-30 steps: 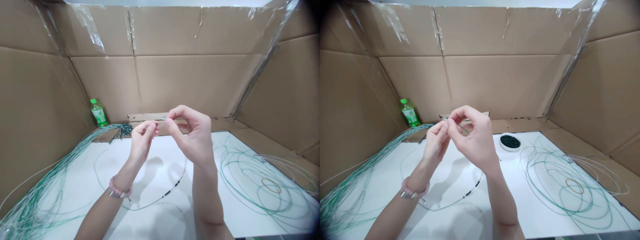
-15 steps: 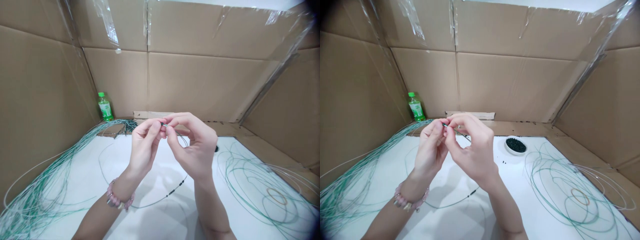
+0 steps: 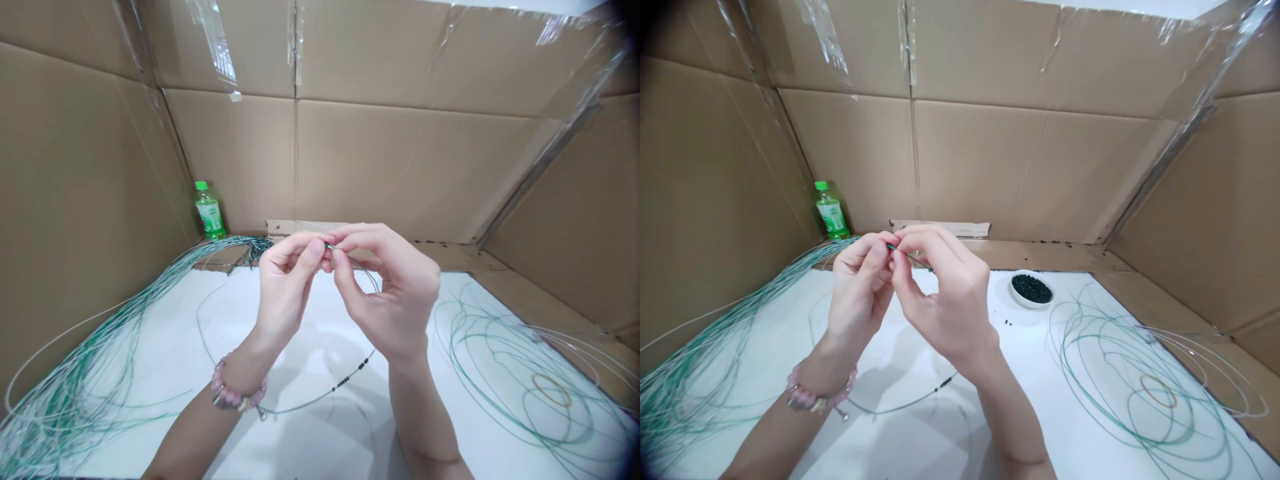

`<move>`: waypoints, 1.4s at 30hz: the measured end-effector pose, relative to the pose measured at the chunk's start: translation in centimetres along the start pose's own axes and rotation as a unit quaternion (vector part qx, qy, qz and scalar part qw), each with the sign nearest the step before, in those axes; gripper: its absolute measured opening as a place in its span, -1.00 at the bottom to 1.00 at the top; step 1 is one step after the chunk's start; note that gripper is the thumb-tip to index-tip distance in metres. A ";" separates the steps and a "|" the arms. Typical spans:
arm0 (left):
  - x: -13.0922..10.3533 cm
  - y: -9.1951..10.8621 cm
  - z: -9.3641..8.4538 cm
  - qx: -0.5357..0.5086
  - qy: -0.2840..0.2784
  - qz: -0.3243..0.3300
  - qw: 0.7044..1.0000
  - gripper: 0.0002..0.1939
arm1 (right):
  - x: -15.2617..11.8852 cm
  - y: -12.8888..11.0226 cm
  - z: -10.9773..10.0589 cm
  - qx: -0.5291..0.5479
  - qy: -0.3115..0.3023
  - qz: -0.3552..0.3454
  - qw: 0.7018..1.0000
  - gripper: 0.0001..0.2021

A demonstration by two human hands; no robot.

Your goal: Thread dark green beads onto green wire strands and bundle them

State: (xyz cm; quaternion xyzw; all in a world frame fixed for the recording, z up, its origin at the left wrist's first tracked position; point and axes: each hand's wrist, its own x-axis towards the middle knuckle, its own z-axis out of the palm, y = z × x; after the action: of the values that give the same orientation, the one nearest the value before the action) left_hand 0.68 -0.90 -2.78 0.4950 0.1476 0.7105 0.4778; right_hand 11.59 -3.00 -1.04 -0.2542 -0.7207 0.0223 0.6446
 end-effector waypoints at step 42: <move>0.3 -0.6 -1.2 0.013 -0.087 0.141 0.986 -0.92 | -0.6 -0.3 1.4 0.123 0.068 0.060 0.988 -0.85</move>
State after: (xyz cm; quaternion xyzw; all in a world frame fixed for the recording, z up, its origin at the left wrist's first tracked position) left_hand -0.05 -0.05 -3.56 0.5773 0.0436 0.7227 0.3776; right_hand 10.23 -3.13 -1.70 -0.2166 -0.6506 0.1322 0.7158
